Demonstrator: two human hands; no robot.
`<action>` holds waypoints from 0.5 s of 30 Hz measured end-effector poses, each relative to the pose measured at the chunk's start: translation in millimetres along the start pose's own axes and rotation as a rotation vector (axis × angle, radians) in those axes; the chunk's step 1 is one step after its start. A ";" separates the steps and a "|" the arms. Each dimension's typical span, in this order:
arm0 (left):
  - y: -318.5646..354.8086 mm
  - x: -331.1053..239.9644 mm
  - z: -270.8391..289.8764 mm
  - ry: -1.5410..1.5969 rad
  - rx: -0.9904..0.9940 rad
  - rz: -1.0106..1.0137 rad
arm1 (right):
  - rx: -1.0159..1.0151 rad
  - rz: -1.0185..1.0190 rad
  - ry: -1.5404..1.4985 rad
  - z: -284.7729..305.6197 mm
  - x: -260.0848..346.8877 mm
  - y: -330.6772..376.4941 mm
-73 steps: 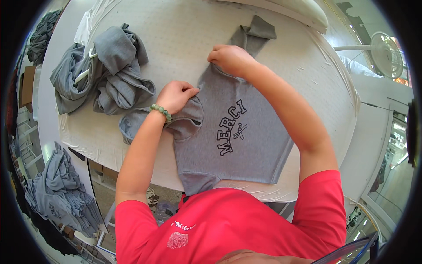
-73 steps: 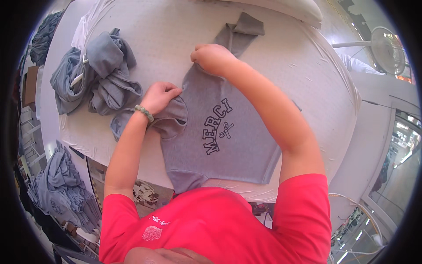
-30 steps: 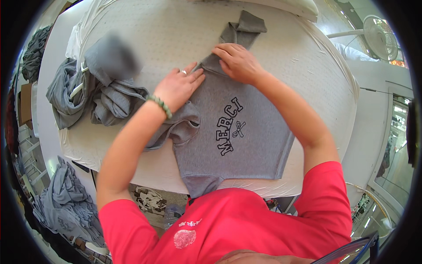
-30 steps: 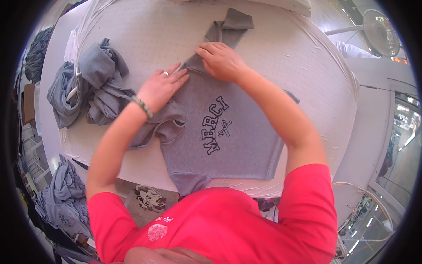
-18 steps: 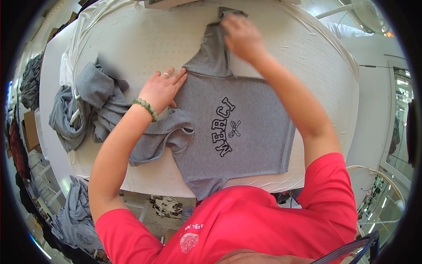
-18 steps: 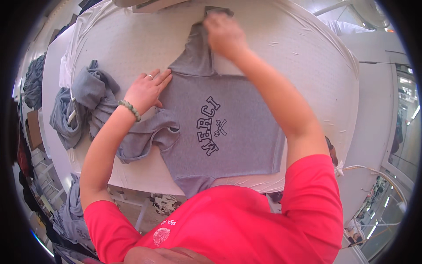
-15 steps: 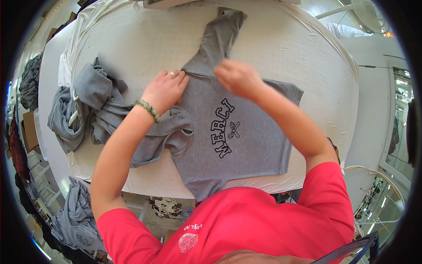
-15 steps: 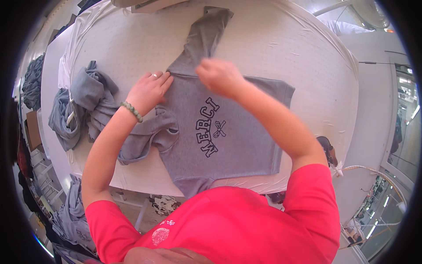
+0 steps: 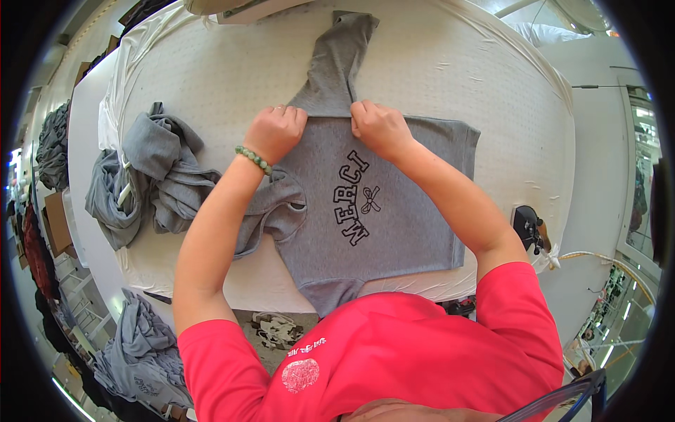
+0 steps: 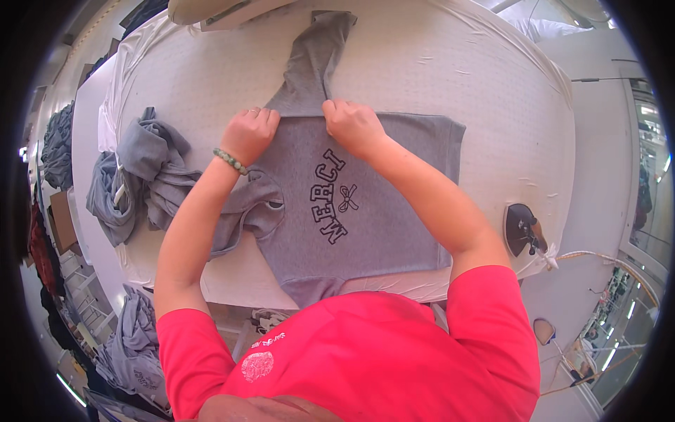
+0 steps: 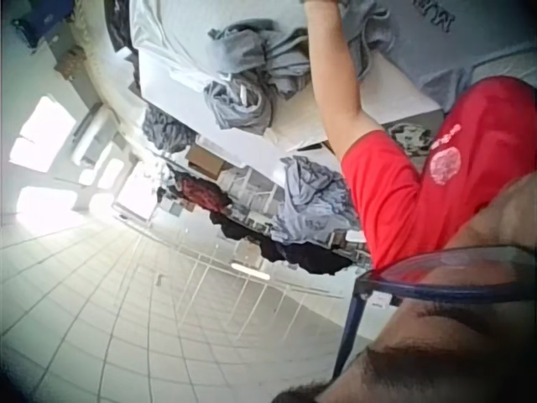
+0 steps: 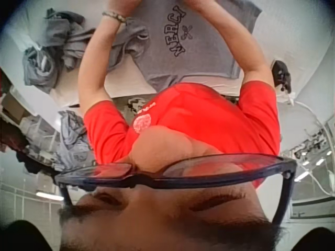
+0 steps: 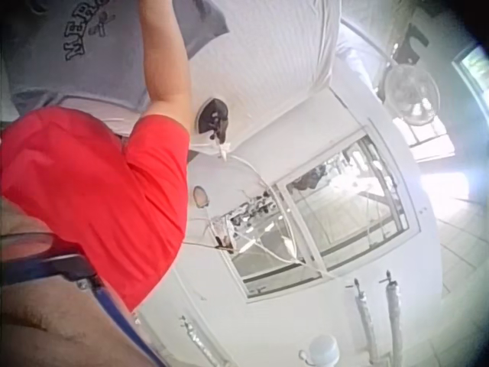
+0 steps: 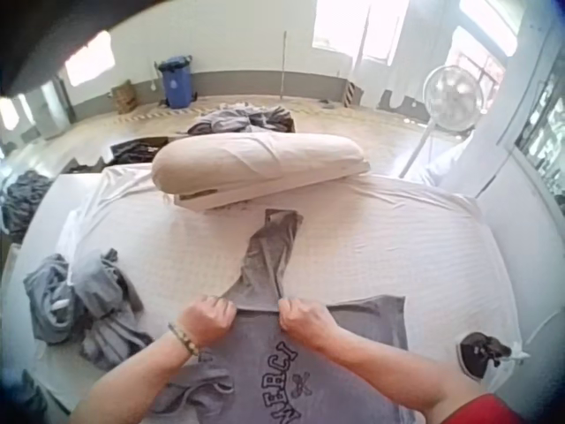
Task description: The recorder is ironing a gray sweatshirt on a large table in a factory setting.
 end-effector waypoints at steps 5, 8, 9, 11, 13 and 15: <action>-0.6 -2.8 1.4 -0.012 -0.031 0.030 | -0.002 -0.062 0.062 3.0 7.0 0.0; -1.7 -1.7 -0.1 0.015 -0.011 -0.003 | -0.040 -0.028 0.030 1.0 13.8 -4.0; -2.5 -1.0 -0.6 0.015 -0.011 -0.002 | -0.065 -0.003 -0.002 -0.1 15.5 -5.4; -5.0 2.0 -1.5 0.041 -0.025 0.008 | -0.094 0.025 -0.034 0.9 16.6 -7.6; -4.1 0.4 -2.0 0.052 -0.034 0.015 | 0.077 -0.081 0.059 -1.6 12.4 -5.8; 3.9 0.0 0.9 0.203 -0.150 0.337 | 0.160 -0.130 0.105 4.1 13.2 -8.9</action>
Point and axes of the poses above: each hand's wrist, its own y-axis away from the middle knuckle, its own z-axis out of the back of the hand, x = y × z, the point moved 3 cm from there along -y, towards the middle knuckle, and after that the axes turned 15 degrees about y, right-handed, at the moved point
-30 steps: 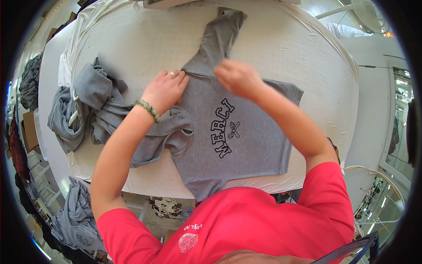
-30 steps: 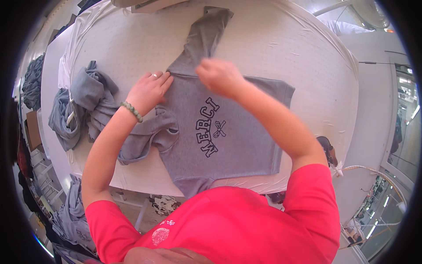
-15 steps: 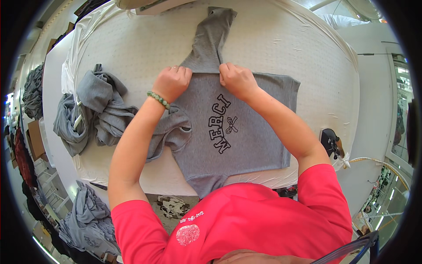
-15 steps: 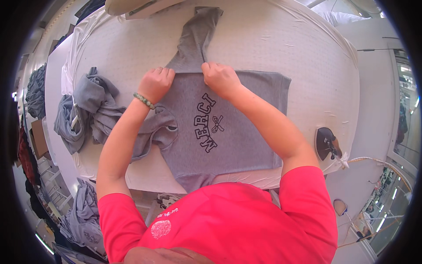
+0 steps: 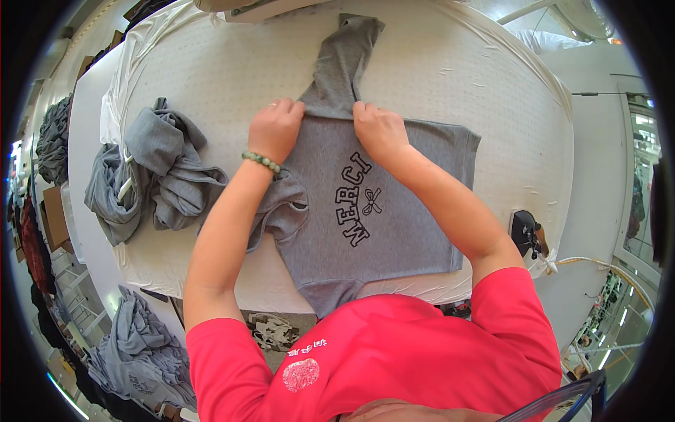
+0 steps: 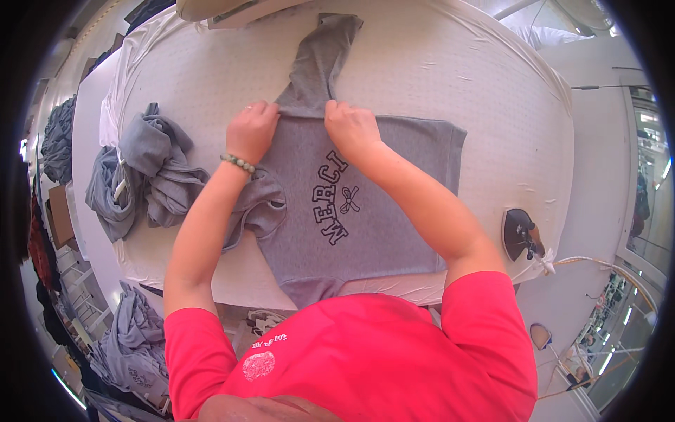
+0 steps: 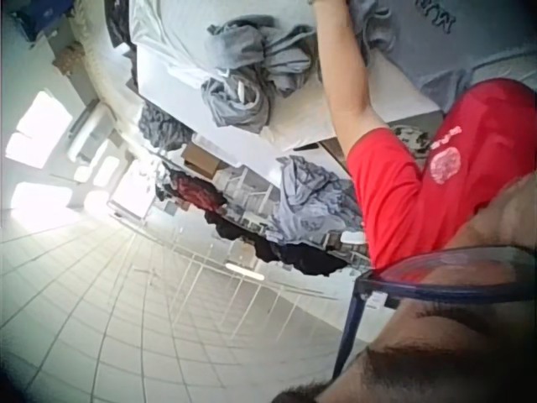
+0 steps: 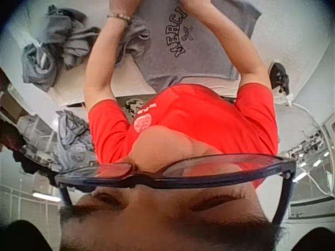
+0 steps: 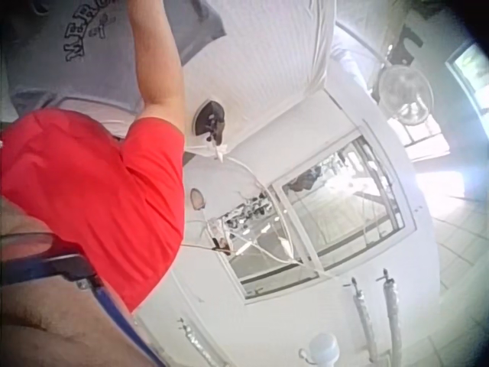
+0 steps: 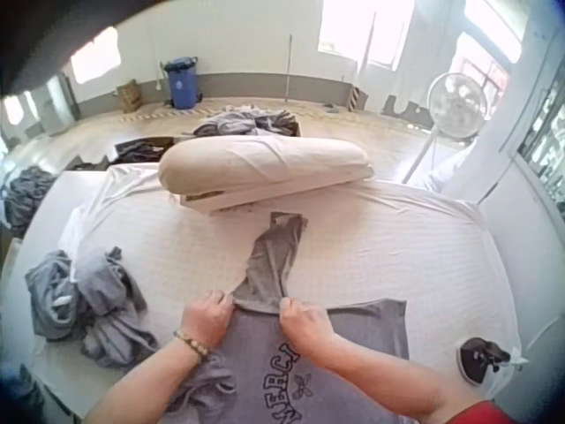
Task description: The recorder is ironing a gray sweatshirt on a large table in a factory setting.
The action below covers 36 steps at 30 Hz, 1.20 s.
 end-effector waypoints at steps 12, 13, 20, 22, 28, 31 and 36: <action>-3.3 32.9 -3.0 0.477 0.124 0.923 | -0.035 -0.046 -0.173 3.3 -7.1 -71.5; -2.0 34.7 -4.0 0.493 0.137 0.940 | -0.025 0.041 -0.205 -2.7 1.2 -72.8; -10.9 33.2 -6.2 0.557 0.172 1.000 | -0.216 -0.063 -0.066 -28.1 5.4 -83.8; 0.4 34.4 -5.1 0.542 0.163 1.026 | -0.215 0.310 -0.316 -18.7 35.6 -54.6; -1.3 20.4 -7.0 0.386 0.014 0.873 | -0.069 0.176 -0.306 6.2 27.3 23.4; -4.0 27.2 -6.9 0.430 0.064 0.918 | -0.061 0.166 -0.265 9.8 21.4 40.1; -4.8 31.4 -9.1 0.562 0.132 0.922 | 0.006 0.273 -0.314 10.3 24.9 54.4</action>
Point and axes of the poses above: each hand's wrist, its own y-axis away from the middle knuckle, its own z-axis out of the back of the hand, x = y × z, the point moved 3 cm from there along -y, towards the middle knuckle, and after that the axes turned 15 degrees about y, right-handed, at the moved point
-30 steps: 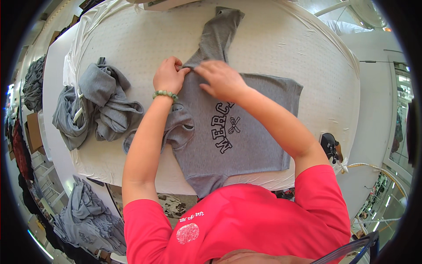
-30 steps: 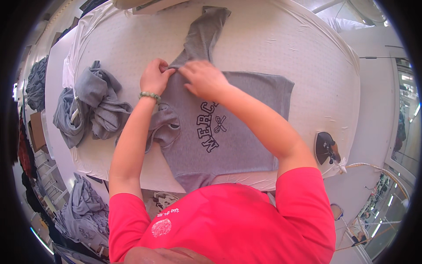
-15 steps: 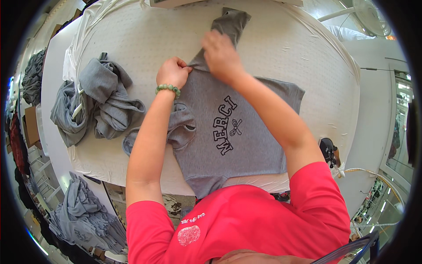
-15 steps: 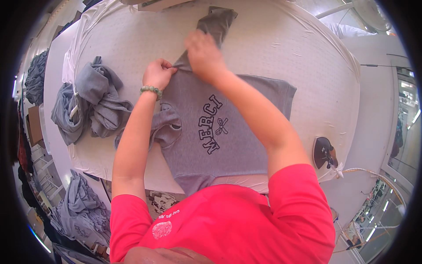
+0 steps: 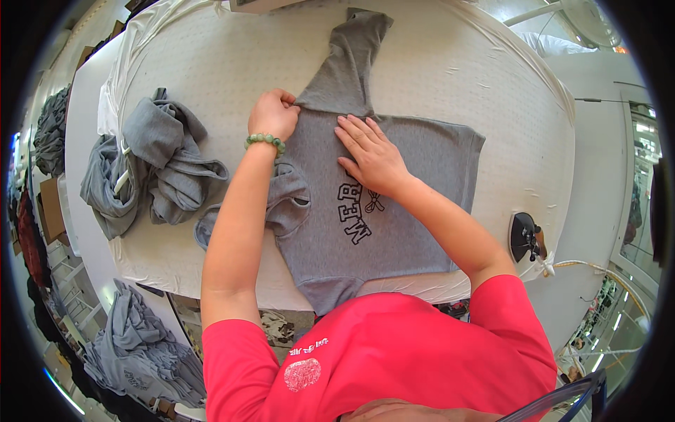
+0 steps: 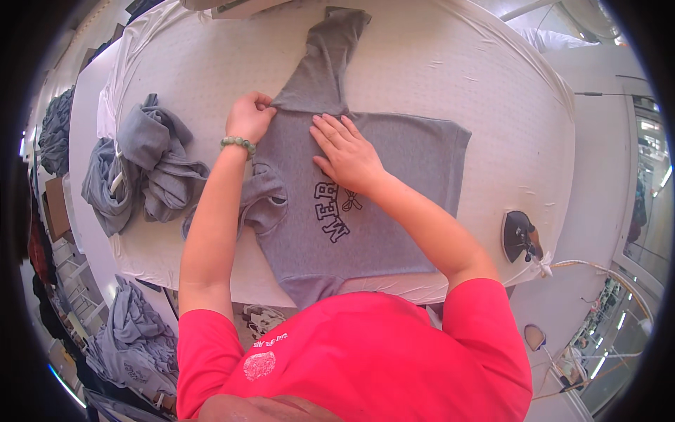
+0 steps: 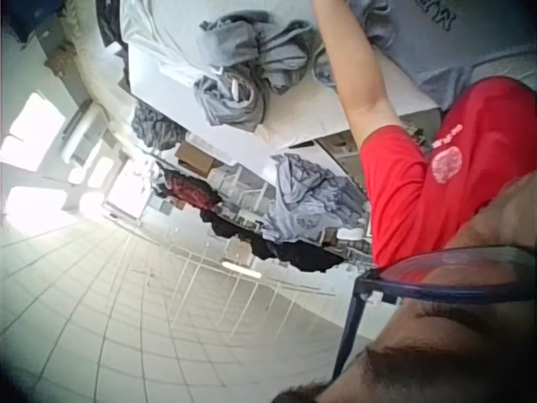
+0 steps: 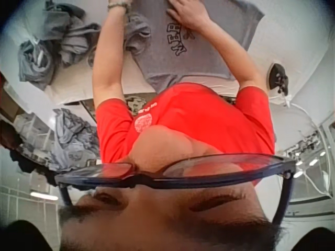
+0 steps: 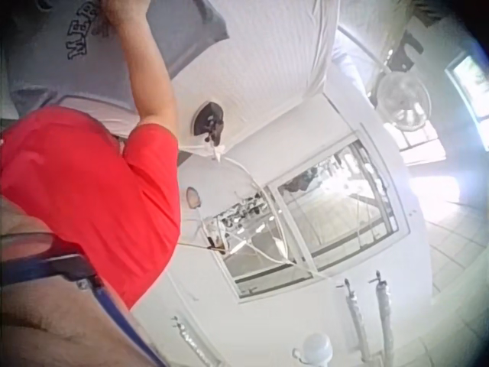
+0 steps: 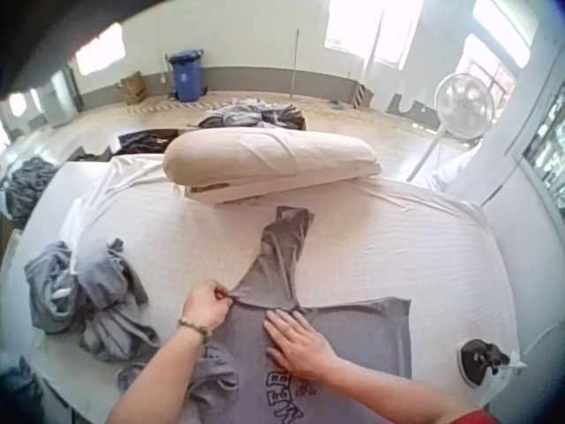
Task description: The recorder is ironing a gray sweatshirt on a large table in a factory setting.
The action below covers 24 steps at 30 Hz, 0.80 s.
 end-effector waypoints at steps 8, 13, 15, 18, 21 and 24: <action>10.6 -2.0 -10.8 -0.062 -0.155 -0.097 | -0.007 -0.054 -0.017 -1.0 5.0 2.3; 9.9 1.8 -9.8 0.069 -0.097 -0.129 | 0.002 -0.055 -0.005 -1.1 3.7 3.1; 9.8 4.7 -7.0 0.108 -0.073 -0.133 | 0.003 -0.055 -0.007 -0.3 4.3 2.4; 9.6 6.9 -7.5 0.189 -0.024 -0.144 | 0.007 -0.057 -0.007 0.4 4.9 2.2; 14.7 0.8 -8.5 0.266 -0.099 0.014 | 0.005 -0.061 -0.024 0.2 5.6 2.8; 21.4 -1.9 -18.3 0.068 -0.251 -0.169 | -0.037 -0.047 -0.025 -0.4 5.2 4.0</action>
Point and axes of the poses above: each hand's wrist, its own y-axis away from the middle knuckle, its own z-axis out of the back of the hand, x = y × z, the point moved 3 cm from there along -y, towards the middle knuckle, and after that the axes turned 15 degrees about y, right-handed, at the moved point
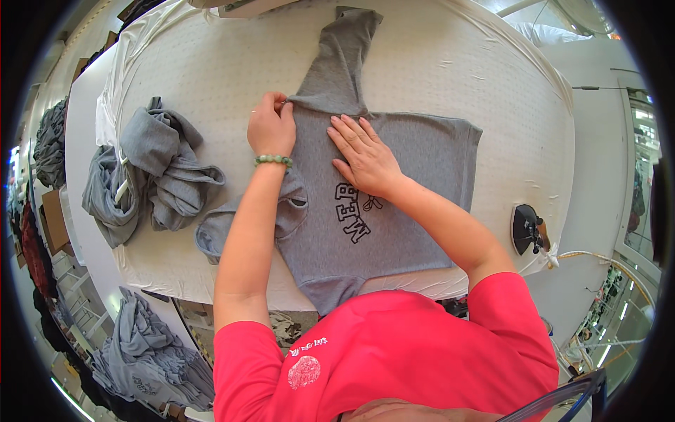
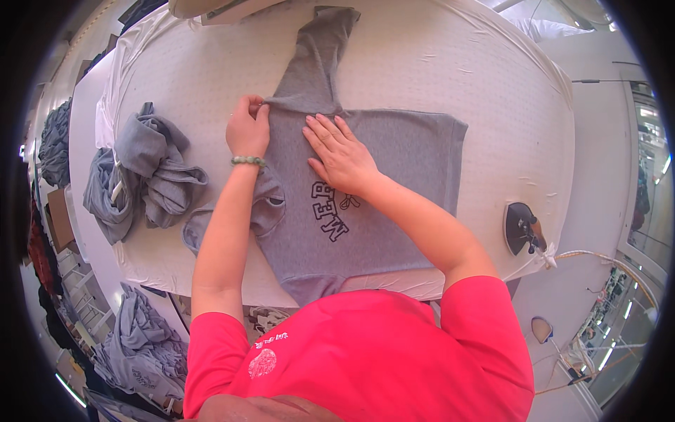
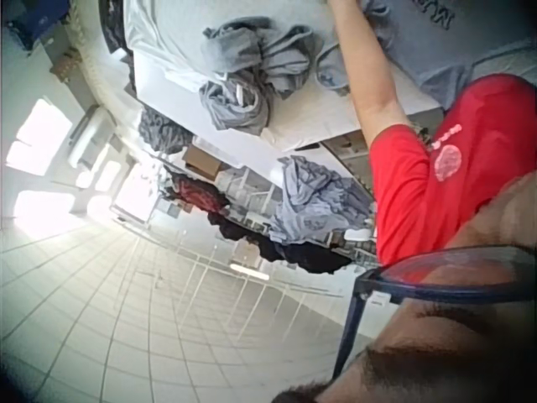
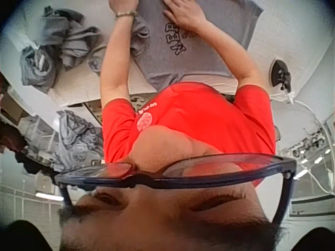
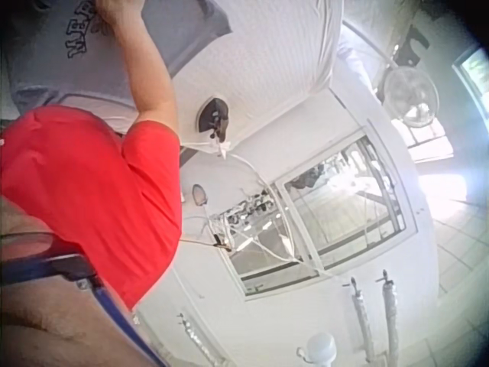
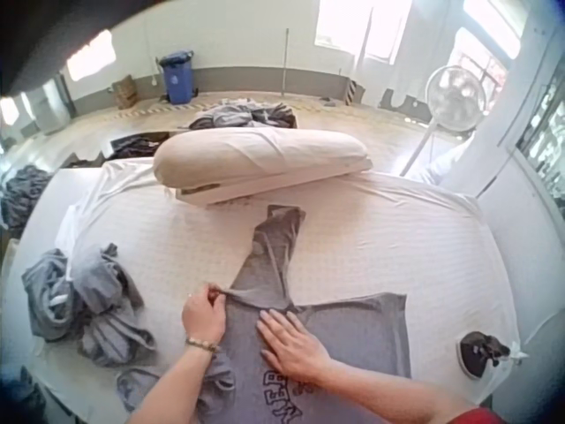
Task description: The recorder is ironing a gray sweatshirt on a large table in a factory setting.
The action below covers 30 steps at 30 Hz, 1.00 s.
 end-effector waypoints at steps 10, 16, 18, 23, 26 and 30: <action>56.4 -13.1 -15.1 -0.305 0.300 -0.746 | -0.010 -0.060 -0.062 12.9 -17.5 -12.2; 59.6 -6.0 -11.5 -0.373 0.363 -0.697 | -0.089 -0.021 -0.122 -11.5 -47.3 -107.3; 54.8 -13.5 -14.6 -0.354 0.374 -0.711 | -0.163 0.012 0.096 -23.6 -82.2 -134.0; 52.9 5.0 4.6 -0.377 0.375 -0.598 | -0.107 -0.063 0.258 -23.6 -65.0 -152.9; 59.4 18.0 33.0 -0.507 0.282 -0.539 | -0.132 0.148 0.044 -16.1 -17.3 -104.1; 74.0 5.2 63.5 -0.431 0.159 -0.377 | -0.169 0.158 0.015 -11.3 5.8 -64.8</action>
Point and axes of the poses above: each hand's wrist, its own y-axis away from the middle knuckle, its own z-axis out of the back of the hand, x = y × z, the point moved 3 cm from there along -y, towards the middle knuckle, and after that the axes turned 15 degrees about y, right-handed, at the moved point
